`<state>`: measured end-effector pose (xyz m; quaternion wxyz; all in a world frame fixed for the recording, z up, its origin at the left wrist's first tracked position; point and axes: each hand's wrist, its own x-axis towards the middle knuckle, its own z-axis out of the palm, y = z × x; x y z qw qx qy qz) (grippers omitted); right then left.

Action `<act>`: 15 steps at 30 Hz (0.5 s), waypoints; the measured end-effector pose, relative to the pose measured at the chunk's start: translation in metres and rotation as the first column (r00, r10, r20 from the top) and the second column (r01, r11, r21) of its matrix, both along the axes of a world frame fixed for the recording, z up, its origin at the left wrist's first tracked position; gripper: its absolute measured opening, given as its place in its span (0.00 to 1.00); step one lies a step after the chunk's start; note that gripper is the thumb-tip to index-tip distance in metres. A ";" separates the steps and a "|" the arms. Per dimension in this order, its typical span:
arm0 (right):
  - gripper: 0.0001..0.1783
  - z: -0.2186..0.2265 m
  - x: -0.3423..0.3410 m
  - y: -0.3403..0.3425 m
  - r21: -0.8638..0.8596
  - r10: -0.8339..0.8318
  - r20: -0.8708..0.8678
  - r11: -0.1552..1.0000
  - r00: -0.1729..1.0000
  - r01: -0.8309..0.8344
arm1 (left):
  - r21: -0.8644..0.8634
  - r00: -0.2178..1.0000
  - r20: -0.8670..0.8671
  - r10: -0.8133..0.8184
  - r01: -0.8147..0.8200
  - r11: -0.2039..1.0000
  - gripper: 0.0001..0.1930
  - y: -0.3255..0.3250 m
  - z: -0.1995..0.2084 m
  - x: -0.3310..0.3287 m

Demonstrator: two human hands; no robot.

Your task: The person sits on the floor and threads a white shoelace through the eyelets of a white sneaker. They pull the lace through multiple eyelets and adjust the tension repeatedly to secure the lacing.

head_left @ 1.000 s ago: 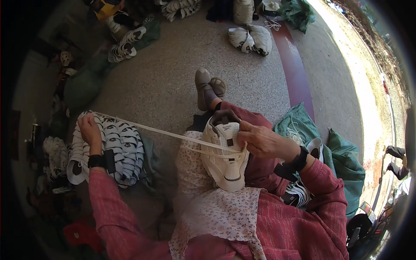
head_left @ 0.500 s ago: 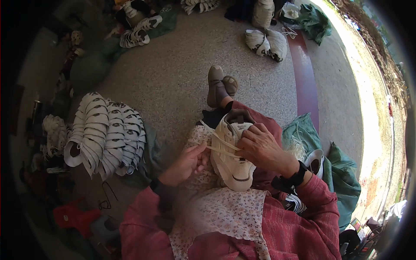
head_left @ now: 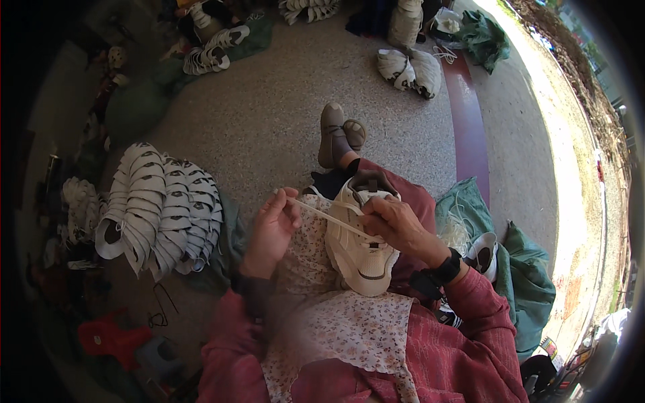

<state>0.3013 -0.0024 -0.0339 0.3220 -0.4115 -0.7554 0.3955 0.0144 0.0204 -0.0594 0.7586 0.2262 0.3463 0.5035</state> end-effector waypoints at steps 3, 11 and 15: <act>0.07 0.002 0.001 0.000 -0.134 0.012 -0.042 0.991 0.999 -0.018 | 0.007 0.996 0.063 0.070 -0.070 0.998 0.10 0.008 0.000 -0.040; 0.15 0.027 0.009 -0.022 -0.514 -0.291 -0.477 0.858 0.829 0.006 | 0.110 0.934 0.263 0.241 -0.277 0.954 0.11 0.006 -0.025 -0.221; 0.23 0.057 0.073 -0.050 -0.392 -0.338 -0.708 0.919 0.620 0.053 | 0.080 0.858 0.450 0.248 -0.315 0.946 0.13 -0.018 -0.036 -0.291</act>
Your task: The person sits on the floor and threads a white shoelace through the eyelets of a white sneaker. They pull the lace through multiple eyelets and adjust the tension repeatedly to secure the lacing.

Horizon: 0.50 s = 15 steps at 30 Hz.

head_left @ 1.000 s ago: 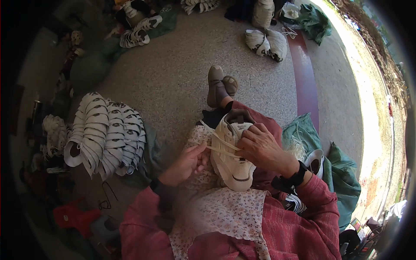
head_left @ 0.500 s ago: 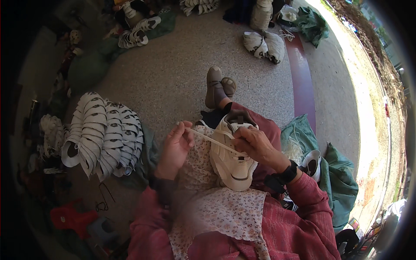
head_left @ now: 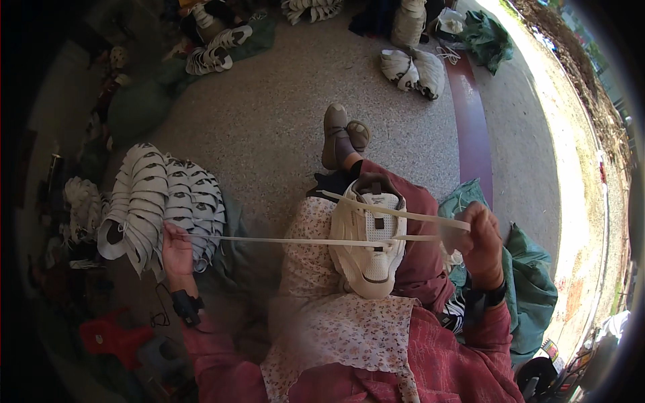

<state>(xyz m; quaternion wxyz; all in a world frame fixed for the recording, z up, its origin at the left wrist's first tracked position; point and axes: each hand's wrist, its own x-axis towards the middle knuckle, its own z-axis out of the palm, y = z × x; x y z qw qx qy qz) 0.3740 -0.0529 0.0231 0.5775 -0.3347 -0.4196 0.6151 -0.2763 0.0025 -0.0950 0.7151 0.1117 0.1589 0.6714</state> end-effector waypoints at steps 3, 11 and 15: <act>0.24 0.013 0.072 -0.026 0.056 -0.274 -0.202 0.955 0.940 0.290 | -0.052 0.992 0.032 0.123 -0.121 0.991 0.15 -0.017 0.002 -0.028; 0.16 -0.055 0.212 -0.090 0.409 -0.246 0.911 0.650 -0.333 0.640 | 0.098 0.943 -0.304 0.137 -0.112 0.989 0.15 -0.021 0.026 -0.030; 0.09 -0.051 0.106 -0.045 0.122 -0.289 0.917 0.859 0.274 0.497 | -0.066 0.754 -0.650 0.099 -0.186 0.980 0.13 -0.004 0.064 0.074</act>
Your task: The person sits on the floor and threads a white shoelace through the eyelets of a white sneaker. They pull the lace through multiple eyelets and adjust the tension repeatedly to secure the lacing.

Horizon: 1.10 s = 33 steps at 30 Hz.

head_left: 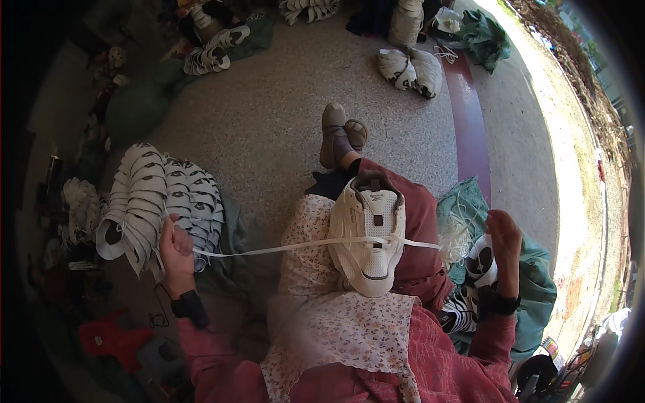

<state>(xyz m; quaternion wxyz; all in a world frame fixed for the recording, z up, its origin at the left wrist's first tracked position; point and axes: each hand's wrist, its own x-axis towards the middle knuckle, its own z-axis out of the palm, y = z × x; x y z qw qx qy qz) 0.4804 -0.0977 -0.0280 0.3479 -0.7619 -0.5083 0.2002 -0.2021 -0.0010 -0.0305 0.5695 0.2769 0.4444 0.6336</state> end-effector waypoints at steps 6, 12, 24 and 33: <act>0.08 0.094 -0.147 0.037 -0.017 0.250 -0.859 0.858 0.447 -0.513 | -0.265 0.717 -0.486 -0.500 0.424 0.866 0.15 0.012 0.029 0.174; 0.13 0.166 -0.187 0.032 0.498 0.098 -0.831 0.570 -0.548 -0.654 | -0.171 0.498 -0.640 -0.585 0.650 0.741 0.10 0.008 0.014 0.257; 0.13 0.180 -0.229 0.028 0.880 0.044 -0.440 0.219 -0.897 -0.421 | -0.221 0.467 -0.525 -0.711 0.733 0.644 0.10 -0.001 -0.011 0.274; 0.13 0.171 -0.234 0.033 0.907 0.026 -0.402 0.151 -0.915 -0.394 | -0.255 0.314 -0.629 -0.711 0.780 0.571 0.10 -0.005 -0.013 0.272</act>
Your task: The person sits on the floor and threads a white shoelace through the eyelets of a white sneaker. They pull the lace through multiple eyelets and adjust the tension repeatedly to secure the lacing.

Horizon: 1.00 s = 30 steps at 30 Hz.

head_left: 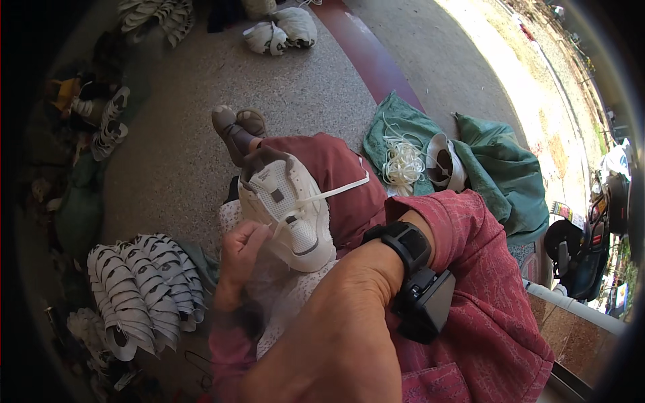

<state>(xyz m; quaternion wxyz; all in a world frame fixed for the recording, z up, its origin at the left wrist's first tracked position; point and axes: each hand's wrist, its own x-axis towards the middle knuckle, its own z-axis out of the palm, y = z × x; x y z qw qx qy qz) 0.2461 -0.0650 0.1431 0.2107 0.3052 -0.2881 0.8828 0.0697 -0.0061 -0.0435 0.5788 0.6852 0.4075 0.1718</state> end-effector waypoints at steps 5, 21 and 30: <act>0.13 -0.004 0.002 -0.001 0.016 0.037 0.007 0.999 0.999 -0.037 | 0.082 1.000 -0.024 -0.013 0.015 0.997 0.11 0.000 0.006 0.003; 0.16 -0.127 0.068 -0.012 0.979 -0.998 0.020 0.033 -0.065 -0.201 | 0.344 0.999 -0.047 0.001 0.015 0.939 0.12 -0.001 0.009 0.004; 0.07 -0.148 0.054 0.000 0.946 -0.992 -0.067 -0.097 0.107 -0.309 | 0.566 0.965 -0.237 0.117 0.039 0.824 0.10 -0.008 0.008 0.021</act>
